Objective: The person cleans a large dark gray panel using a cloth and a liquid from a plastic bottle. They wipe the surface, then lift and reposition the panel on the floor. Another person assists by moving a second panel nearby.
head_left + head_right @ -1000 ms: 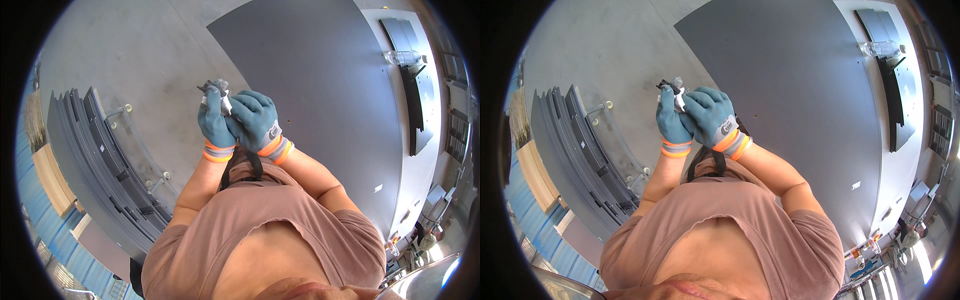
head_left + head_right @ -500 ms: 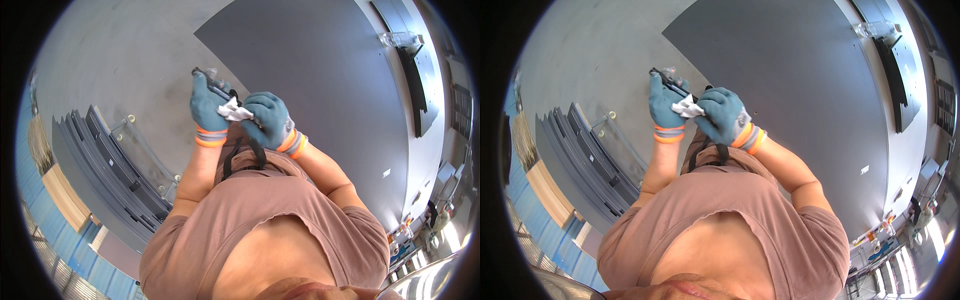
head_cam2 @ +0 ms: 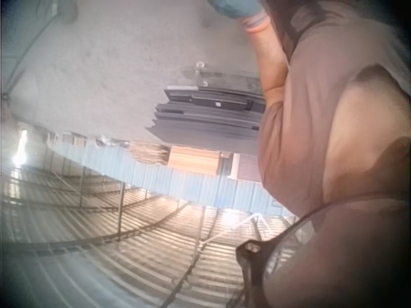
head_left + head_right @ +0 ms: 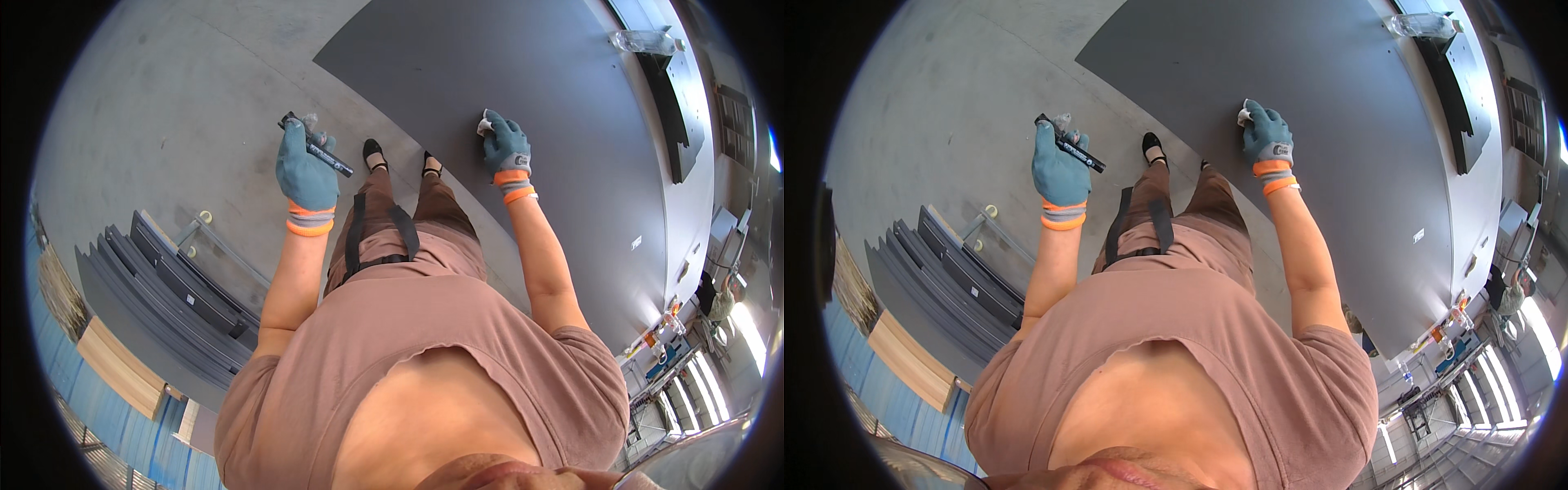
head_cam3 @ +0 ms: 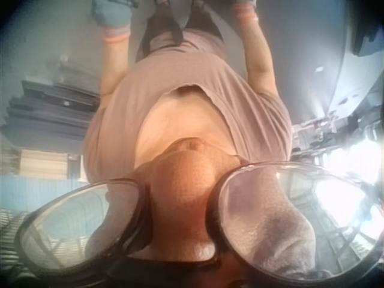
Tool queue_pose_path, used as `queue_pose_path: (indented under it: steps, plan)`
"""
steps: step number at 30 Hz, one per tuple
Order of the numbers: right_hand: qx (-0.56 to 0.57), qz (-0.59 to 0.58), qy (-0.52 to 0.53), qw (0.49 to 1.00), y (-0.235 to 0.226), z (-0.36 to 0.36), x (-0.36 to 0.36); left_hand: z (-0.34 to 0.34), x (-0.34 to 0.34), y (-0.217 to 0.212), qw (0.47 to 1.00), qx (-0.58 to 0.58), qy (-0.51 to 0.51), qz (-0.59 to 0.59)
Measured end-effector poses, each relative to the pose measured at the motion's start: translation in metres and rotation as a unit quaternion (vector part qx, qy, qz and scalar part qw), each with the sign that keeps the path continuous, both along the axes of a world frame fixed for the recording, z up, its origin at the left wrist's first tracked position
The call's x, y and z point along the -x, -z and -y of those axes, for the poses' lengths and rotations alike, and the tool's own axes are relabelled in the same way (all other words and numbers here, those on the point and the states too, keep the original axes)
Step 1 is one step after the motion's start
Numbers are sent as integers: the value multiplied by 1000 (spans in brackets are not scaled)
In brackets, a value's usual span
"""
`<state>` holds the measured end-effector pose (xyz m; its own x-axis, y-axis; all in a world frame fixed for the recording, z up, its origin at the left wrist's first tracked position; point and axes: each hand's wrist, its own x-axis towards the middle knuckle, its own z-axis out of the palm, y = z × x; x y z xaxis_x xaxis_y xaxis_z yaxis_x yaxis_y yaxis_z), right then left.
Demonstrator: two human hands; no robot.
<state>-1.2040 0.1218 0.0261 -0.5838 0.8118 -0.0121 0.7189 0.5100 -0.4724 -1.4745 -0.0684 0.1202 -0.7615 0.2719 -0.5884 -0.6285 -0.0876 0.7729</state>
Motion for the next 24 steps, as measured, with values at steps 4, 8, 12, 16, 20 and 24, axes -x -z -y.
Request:
queue_pose_path:
  steps: [4,8,12,16,20,24]
  plan:
    - [5,-26,3,1000,12,-1,9,7,13,3,1000,14,1,2]
    - [-43,-38,-31,998,23,5,35,15,20,15,1000,-3,5,11]
    - [-32,-36,-16,999,27,5,52,17,22,8,1000,10,15,13]
    - [-24,-32,-17,999,31,2,59,21,23,13,1000,19,12,12]
    - [-33,-20,-30,999,24,4,78,22,25,19,999,28,21,26]
    - [-42,-35,-51,997,20,5,77,20,27,18,999,20,28,16]
